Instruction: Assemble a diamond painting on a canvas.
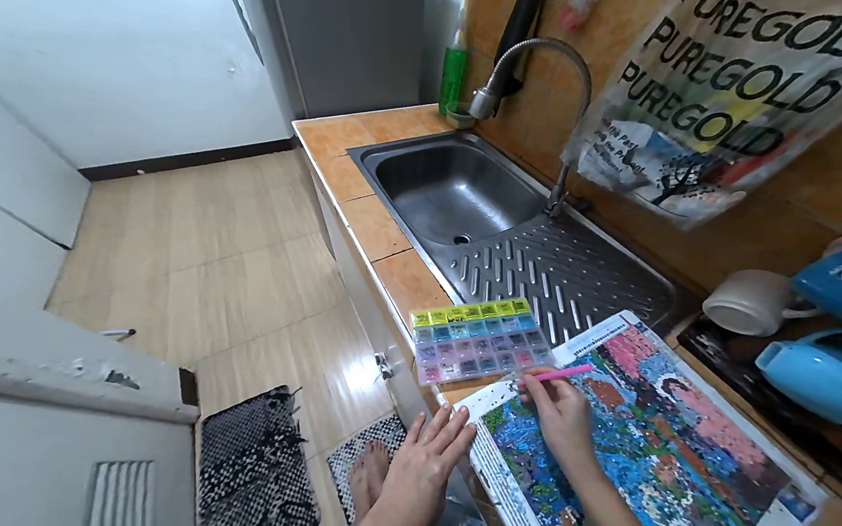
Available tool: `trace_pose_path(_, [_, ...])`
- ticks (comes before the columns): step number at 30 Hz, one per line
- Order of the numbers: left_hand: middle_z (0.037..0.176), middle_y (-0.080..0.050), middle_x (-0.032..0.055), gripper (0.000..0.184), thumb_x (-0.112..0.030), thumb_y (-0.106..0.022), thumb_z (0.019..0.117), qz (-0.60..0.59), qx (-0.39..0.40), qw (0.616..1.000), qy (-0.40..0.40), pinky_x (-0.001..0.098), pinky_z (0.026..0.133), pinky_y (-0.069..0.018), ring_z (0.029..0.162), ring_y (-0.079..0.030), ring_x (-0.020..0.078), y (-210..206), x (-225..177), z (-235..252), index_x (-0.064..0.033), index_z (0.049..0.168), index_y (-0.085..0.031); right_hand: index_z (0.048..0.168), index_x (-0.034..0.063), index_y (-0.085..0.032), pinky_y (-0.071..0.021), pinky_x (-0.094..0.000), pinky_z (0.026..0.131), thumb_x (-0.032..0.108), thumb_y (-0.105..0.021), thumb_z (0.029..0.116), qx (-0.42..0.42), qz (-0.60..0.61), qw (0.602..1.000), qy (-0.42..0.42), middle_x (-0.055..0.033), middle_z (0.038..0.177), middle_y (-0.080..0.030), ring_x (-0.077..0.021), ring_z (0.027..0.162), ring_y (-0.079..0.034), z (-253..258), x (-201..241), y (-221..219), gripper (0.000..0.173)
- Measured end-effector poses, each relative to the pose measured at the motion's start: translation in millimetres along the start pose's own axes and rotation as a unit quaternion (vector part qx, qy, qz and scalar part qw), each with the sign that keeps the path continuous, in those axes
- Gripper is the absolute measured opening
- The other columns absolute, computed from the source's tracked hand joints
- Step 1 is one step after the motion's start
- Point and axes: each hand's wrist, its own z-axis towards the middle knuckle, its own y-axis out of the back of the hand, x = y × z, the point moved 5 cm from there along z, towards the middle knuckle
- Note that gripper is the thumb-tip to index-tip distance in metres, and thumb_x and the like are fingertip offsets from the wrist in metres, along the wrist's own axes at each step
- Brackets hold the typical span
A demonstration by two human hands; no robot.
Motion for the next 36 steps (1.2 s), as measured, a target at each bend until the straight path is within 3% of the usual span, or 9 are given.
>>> trace_pose_path(25, [0.143,-0.062,0.0107,0.066,0.018,-0.064,0.0737,0.001,0.0,1.0,-0.003,0.0612,0.1,-0.0505,0.134,-0.058,0.0362,-0.3,0.6,0.4,-0.0102,0.133,-0.067,0.098,-0.0082,-0.071,-0.0576,-0.0213,0.069,0.004,-0.06,0.0952,0.005,-0.012,1.0,0.026,-0.0125,0.086,-0.071,-0.0088,0.071,-0.068,1.9,-1.2,-2.7,0.016])
trace_pose_path(36, [0.143,-0.062,0.0102,0.065,0.017,-0.063,0.074,0.005,0.0,1.0,-0.003,0.0608,0.1,-0.0505,0.134,-0.058,0.0355,-0.8,1.5,0.2,-0.0106,0.133,-0.068,0.097,-0.0072,-0.072,-0.0582,-0.0271,0.07,0.007,-0.06,0.0946,0.021,-0.051,0.997,0.06,-0.0143,0.085,-0.071,-0.0144,0.072,-0.069,-0.5,-2.4,-8.2,0.019])
